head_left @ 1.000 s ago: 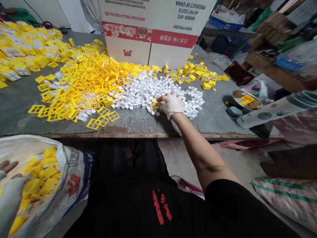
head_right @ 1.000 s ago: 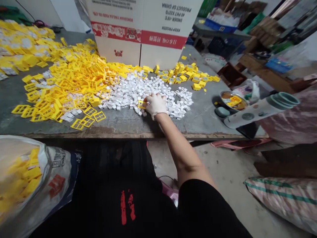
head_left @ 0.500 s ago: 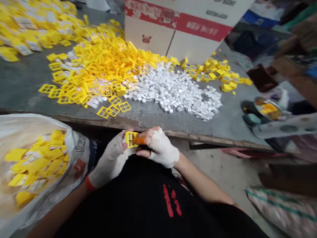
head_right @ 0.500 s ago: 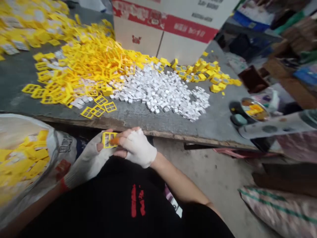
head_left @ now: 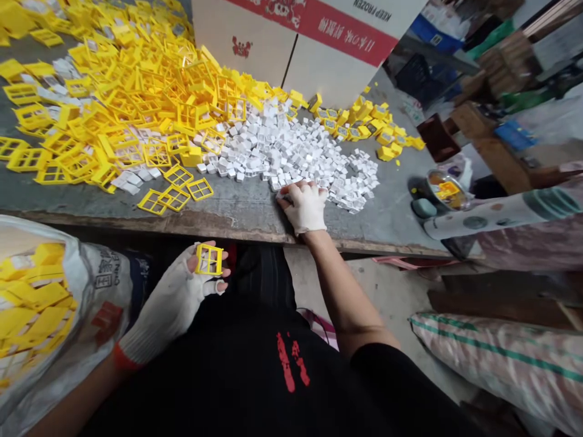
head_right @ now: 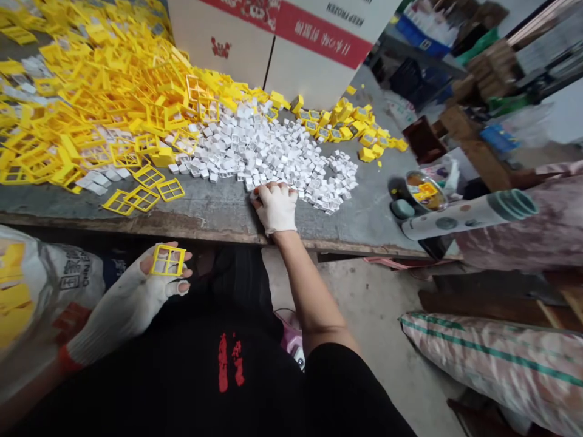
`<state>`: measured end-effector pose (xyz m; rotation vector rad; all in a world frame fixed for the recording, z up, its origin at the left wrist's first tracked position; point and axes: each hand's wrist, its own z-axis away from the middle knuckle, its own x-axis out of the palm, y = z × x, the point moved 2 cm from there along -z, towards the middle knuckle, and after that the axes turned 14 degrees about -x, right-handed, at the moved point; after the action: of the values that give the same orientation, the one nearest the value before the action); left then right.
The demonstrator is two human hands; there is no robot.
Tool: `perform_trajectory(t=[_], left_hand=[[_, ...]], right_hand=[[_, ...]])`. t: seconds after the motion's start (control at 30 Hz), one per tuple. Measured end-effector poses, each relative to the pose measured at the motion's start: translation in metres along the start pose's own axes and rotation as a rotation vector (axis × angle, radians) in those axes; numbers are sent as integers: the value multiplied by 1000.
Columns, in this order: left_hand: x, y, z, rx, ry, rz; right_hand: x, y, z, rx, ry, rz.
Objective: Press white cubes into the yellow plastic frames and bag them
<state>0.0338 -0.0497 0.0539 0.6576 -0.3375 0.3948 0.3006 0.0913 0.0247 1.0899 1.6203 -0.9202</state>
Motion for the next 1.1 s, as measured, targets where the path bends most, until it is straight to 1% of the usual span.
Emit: perform_trajectory(t=[0.07, 0.13, 0.2, 0.3, 0.4, 0.53, 0.63, 0.73, 0.87, 1.0, 1.1], left_hand=[[8, 4, 4, 7, 14, -5], [15, 5, 3, 0, 25, -4], [18, 4, -2, -18, 22, -15], [19, -1, -12, -22, -4, -33], [17, -4, -19, -19, -24, -32], [15, -5, -19, -14, -33, -7], [15, -7, -18, -9, -76, 7], [13, -9, -20, -6, -124, 22], [11, -12, -24, -8, -151, 26], [13, -13, -24, -34, -140, 56], [16, -14, -22, -62, -139, 87]], right_hand=[[0, -7, 7, -55, -36, -36], [0, -7, 18, -113, -51, -88], [-1, 0, 29, -132, -22, -161], [-4, 13, 39, -93, 42, -262], [-3, 13, 36, -66, 3, -238], [1, -4, 22, -81, -94, -144], [2, -12, 15, -65, -122, -156], [3, -13, 14, -34, -117, -206], [7, -11, 16, -34, -78, -241], [12, -6, 18, -99, -43, -321], [6, -11, 27, -154, -6, -409]])
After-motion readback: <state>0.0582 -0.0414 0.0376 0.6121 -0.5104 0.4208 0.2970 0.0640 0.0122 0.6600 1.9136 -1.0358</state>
